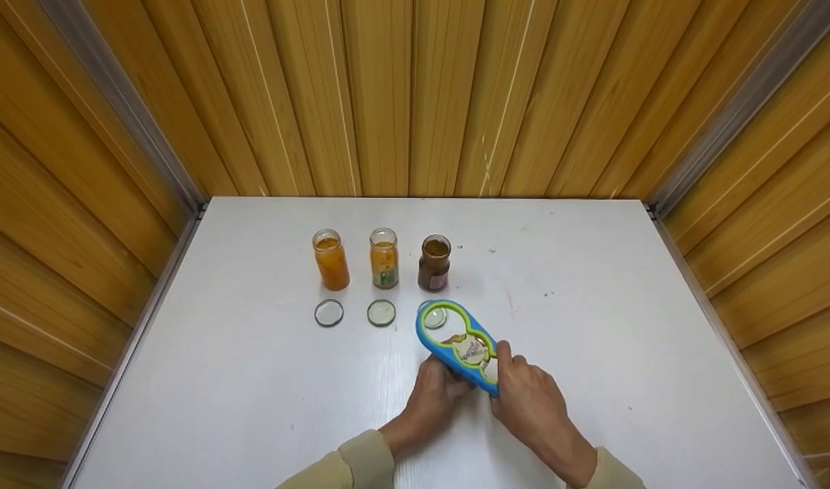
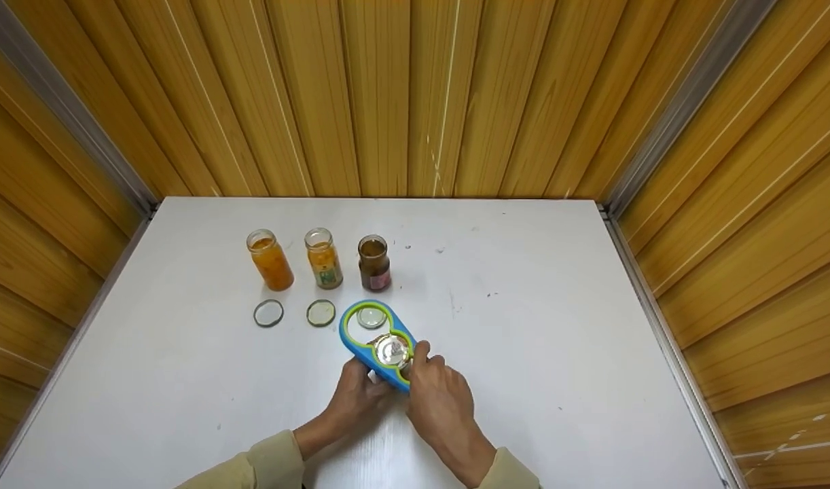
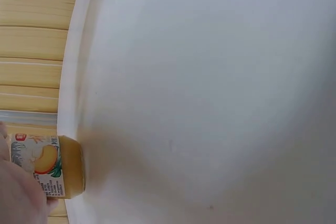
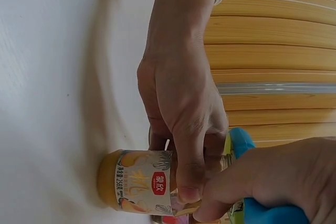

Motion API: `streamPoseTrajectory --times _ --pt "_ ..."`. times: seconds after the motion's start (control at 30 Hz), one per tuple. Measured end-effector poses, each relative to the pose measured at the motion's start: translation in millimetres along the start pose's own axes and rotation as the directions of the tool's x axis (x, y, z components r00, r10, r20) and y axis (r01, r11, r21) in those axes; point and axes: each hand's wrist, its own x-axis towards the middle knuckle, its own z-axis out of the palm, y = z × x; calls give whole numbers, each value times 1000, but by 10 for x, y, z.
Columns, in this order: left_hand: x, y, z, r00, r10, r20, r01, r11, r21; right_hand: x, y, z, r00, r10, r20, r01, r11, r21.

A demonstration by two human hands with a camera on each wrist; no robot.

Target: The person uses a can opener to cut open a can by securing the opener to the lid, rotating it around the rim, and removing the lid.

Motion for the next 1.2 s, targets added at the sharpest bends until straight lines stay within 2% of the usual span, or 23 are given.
streamPoseTrajectory --times 0.13,0.27,0.4,0.53,0.63,0.7,0.77,0.83,1.0,1.1,1.2 --pt "-16 92 -44 999 -11 42 12 1000 -21 -26 30 -11 1000 -8 25 8 1000 1" --pt "-69 258 -141 989 -20 149 27 999 -47 -105 82 -54 997 -10 78 12 1000 -21" --pt "-95 173 -205 963 -5 270 23 998 -63 -195 151 -93 993 -57 100 61 998 -34" --pt "-86 187 -251 931 33 364 15 992 -128 -245 249 -107 985 -123 120 128 991 -36" --pt "-63 225 -258 915 39 401 9 993 -116 -241 343 -122 974 -167 151 171 985 -14" --pt "-20 161 -235 898 33 438 4 997 -82 -226 406 -141 966 -203 157 205 979 1" --pt "29 92 -233 874 8 486 17 999 -48 -206 456 -157 956 -245 160 245 969 20" --pt "85 63 -256 836 2 549 26 999 -43 -187 503 -171 946 -281 160 279 960 31" --pt "195 91 -356 723 17 691 59 994 -87 -127 597 -184 917 -364 163 357 931 73" --pt "238 139 -424 668 10 744 140 980 -139 -69 644 -177 897 -410 165 399 912 94" --pt "275 187 -491 626 -16 779 232 958 -166 -14 672 -164 877 -445 182 429 895 121"
